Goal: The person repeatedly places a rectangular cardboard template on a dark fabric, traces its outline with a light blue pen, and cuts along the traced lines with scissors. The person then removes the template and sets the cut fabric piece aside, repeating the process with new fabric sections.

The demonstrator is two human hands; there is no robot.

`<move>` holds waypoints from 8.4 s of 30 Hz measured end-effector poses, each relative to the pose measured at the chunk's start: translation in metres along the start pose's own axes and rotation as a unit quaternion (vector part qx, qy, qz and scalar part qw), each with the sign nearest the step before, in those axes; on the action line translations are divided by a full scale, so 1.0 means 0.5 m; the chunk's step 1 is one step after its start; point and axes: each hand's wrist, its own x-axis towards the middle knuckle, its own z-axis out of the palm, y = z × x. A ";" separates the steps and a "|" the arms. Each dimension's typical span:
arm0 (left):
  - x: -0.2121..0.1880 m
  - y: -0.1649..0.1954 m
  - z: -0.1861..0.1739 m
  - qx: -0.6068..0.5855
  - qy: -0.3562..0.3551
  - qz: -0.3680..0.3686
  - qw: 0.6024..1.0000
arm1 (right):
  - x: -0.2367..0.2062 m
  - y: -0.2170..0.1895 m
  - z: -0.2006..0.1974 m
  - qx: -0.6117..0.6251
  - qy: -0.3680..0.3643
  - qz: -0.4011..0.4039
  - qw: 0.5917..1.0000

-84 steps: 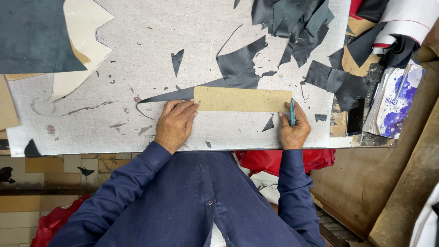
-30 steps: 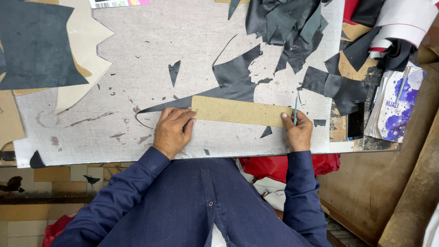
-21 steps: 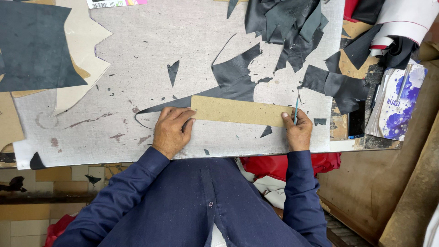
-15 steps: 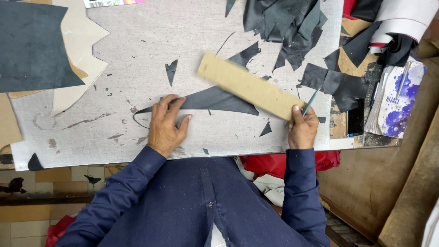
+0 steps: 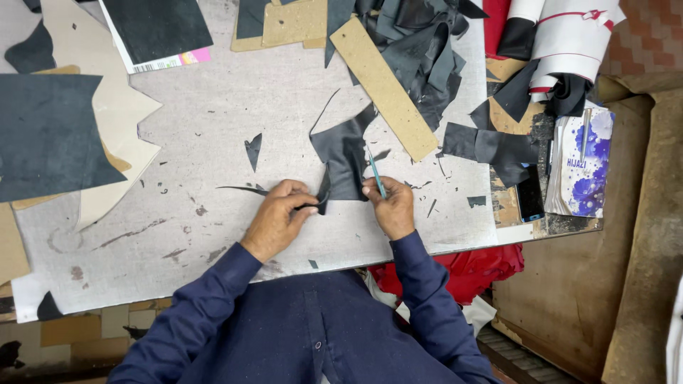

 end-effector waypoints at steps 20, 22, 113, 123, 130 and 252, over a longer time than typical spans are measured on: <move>0.657 0.081 -0.068 0.165 0.245 0.046 0.954 | -0.233 0.165 -0.365 -0.169 -0.391 0.288 0.858; 0.705 0.089 -0.071 0.194 0.241 0.040 0.950 | -0.215 0.165 -0.366 -0.136 -0.321 0.282 0.894; -0.004 -0.084 -0.187 0.068 0.320 -0.155 0.932 | 0.112 -0.003 0.055 -0.214 0.096 -0.279 0.931; 0.030 -0.110 -0.214 0.128 0.209 -0.149 0.958 | 0.145 -0.019 0.058 -0.221 0.020 -0.323 0.920; 0.031 -0.119 -0.207 0.146 0.182 -0.146 0.961 | 0.131 -0.010 -0.016 -0.198 -0.079 -0.198 0.957; 0.030 -0.039 0.012 0.361 0.037 0.053 0.930 | 0.177 -0.024 -0.053 -0.393 -0.092 -0.365 0.839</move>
